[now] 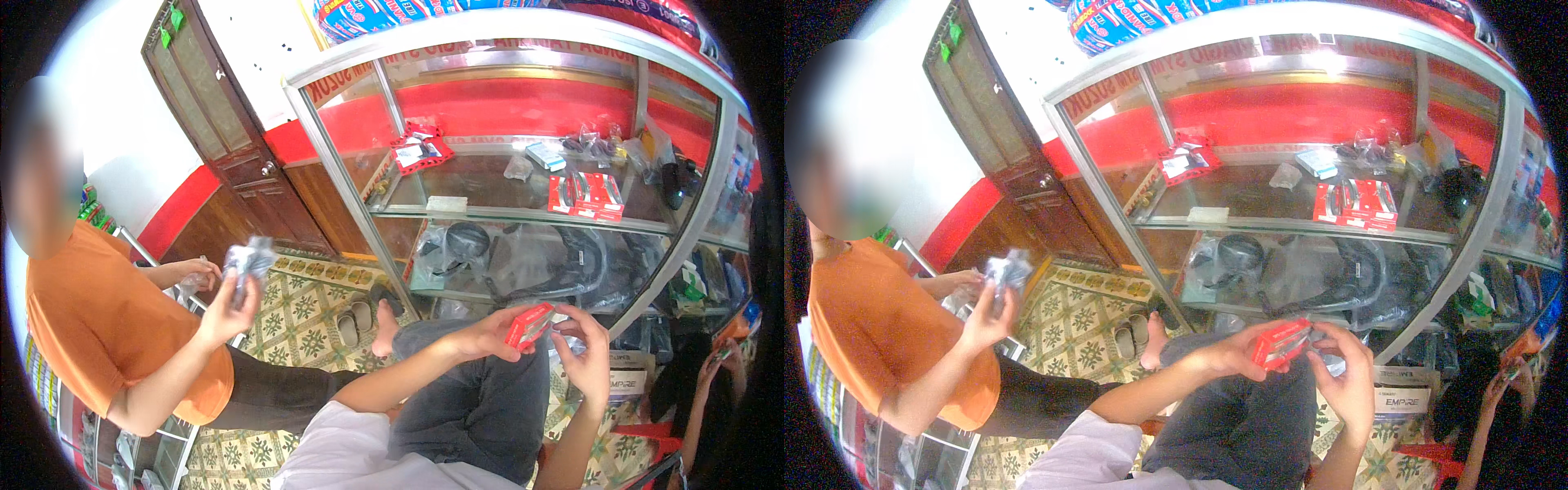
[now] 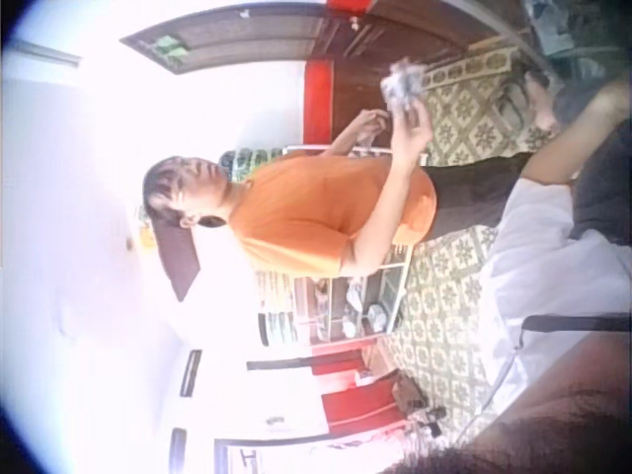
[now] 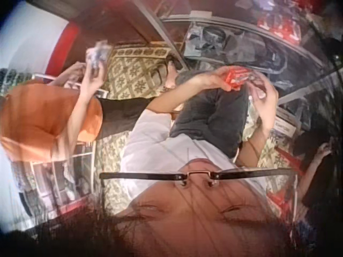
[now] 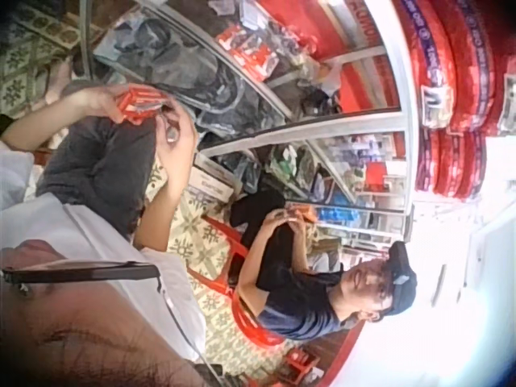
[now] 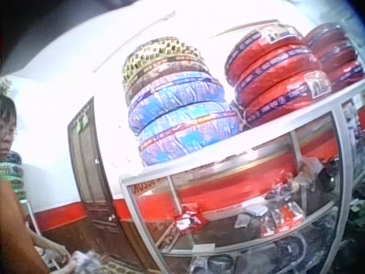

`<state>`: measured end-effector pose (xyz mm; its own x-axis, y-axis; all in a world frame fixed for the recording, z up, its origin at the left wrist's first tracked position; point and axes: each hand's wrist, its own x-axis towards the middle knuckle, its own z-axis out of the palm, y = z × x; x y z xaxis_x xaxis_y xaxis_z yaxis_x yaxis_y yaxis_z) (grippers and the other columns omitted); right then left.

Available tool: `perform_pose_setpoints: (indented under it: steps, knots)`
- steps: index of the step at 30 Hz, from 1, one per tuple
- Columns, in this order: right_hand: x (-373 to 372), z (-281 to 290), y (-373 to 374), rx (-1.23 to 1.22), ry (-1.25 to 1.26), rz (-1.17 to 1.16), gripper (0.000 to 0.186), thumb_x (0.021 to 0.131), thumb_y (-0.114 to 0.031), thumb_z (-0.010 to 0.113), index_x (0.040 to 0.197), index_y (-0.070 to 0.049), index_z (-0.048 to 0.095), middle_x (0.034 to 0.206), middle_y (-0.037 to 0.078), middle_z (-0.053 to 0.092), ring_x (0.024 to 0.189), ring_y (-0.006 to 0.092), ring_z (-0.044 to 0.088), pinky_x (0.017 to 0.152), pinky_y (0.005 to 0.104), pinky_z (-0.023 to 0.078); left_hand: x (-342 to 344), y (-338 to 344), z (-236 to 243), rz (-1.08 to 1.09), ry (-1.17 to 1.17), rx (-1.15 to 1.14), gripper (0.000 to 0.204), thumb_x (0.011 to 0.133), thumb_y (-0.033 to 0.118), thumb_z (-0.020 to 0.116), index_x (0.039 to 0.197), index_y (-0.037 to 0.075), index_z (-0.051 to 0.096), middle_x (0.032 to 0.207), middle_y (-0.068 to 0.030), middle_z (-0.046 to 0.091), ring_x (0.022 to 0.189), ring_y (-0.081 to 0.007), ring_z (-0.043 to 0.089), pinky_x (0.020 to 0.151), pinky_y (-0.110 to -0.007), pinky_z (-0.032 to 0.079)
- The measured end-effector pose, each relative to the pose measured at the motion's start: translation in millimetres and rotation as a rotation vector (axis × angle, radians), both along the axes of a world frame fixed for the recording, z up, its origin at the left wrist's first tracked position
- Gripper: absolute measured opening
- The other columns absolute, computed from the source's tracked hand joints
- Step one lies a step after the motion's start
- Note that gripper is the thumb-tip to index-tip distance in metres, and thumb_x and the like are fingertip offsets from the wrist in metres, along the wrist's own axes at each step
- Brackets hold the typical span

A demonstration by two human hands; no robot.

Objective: The person organizes various packaged and loose motorcycle parts in a display case, picking them up, looking at them, and placing them back in different locations on the shelves.

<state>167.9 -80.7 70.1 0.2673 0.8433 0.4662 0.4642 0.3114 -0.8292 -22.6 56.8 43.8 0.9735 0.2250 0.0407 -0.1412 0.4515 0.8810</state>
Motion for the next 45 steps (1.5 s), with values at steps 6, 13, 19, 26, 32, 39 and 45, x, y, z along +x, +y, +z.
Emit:
perform_pose_setpoints:
  steps: [6, 13, 19, 26, 32, 39, 45]
  knots:
    - [8, 6, -10, 0.0, -0.062, 0.0, 0.039, 0.081, 0.001, 0.075, 0.118, -0.003, 0.068, 0.107, 0.014, 0.074, 0.09, 0.0223, 0.074, 0.079, 0.0336, 0.057, 4, 1, 8, 0.104, -0.029, -0.02, 0.106, 0.07, 0.007, 0.087, 0.158, 0.007, 0.029, 0.145, -0.007, 0.051, 0.114, -0.0189, 0.059, 0.1, -0.036, 0.049]
    - [8, 9, -9, 0.04, -0.11, 0.043, 0.03, 0.08, 0.001, 0.075, 0.109, -0.001, 0.071, 0.101, 0.015, 0.075, 0.086, 0.0242, 0.075, 0.078, 0.0335, 0.057, 3, 5, 20, 0.087, -0.014, 0.107, 0.111, 0.065, 0.01, 0.09, 0.157, 0.005, 0.028, 0.147, -0.0096, 0.05, 0.122, -0.0205, 0.058, 0.104, -0.037, 0.048]
    - [12, 13, -16, 0.024, -0.122, 0.051, 0.026, 0.085, -0.005, 0.073, 0.111, -0.003, 0.07, 0.106, 0.018, 0.073, 0.096, 0.0357, 0.072, 0.084, 0.0395, 0.057, 15, 2, 22, 0.076, -0.001, 0.151, 0.11, 0.066, 0.008, 0.089, 0.157, 0.005, 0.028, 0.15, -0.0109, 0.047, 0.125, -0.0203, 0.055, 0.107, -0.039, 0.047]
    - [11, 15, -14, 0.001, -0.13, 0.072, 0.026, 0.086, -0.006, 0.073, 0.111, -0.003, 0.07, 0.106, 0.018, 0.073, 0.098, 0.0362, 0.071, 0.084, 0.0402, 0.057, 13, 1, 27, 0.097, 0.005, 0.18, 0.109, 0.065, 0.008, 0.089, 0.157, 0.006, 0.029, 0.149, -0.0107, 0.047, 0.123, -0.0208, 0.056, 0.105, -0.038, 0.047]
    - [12, 18, -16, -0.015, -0.132, 0.083, 0.024, 0.086, -0.007, 0.071, 0.111, -0.003, 0.07, 0.104, 0.019, 0.072, 0.096, 0.0385, 0.07, 0.083, 0.0412, 0.057, 16, 3, 26, 0.102, 0.013, 0.166, 0.109, 0.066, 0.009, 0.089, 0.157, 0.005, 0.029, 0.148, -0.0109, 0.048, 0.121, -0.0206, 0.057, 0.104, -0.038, 0.048]
    - [11, 18, -16, 0.0, -0.155, 0.087, 0.025, 0.086, -0.006, 0.071, 0.111, -0.003, 0.07, 0.104, 0.019, 0.072, 0.096, 0.0393, 0.07, 0.083, 0.0419, 0.057, 16, 2, 24, 0.159, 0.058, 0.181, 0.115, 0.059, 0.014, 0.092, 0.156, 0.004, 0.03, 0.145, -0.0108, 0.052, 0.115, -0.0219, 0.06, 0.102, -0.037, 0.048]
    - [11, 18, -16, 0.01, -0.154, 0.048, 0.025, 0.084, -0.004, 0.072, 0.108, -0.003, 0.071, 0.101, 0.017, 0.073, 0.093, 0.0359, 0.072, 0.082, 0.0396, 0.057, 19, 4, 30, 0.155, 0.061, 0.198, 0.115, 0.059, 0.015, 0.092, 0.155, 0.004, 0.031, 0.146, -0.0108, 0.051, 0.118, -0.0216, 0.059, 0.103, -0.037, 0.048]
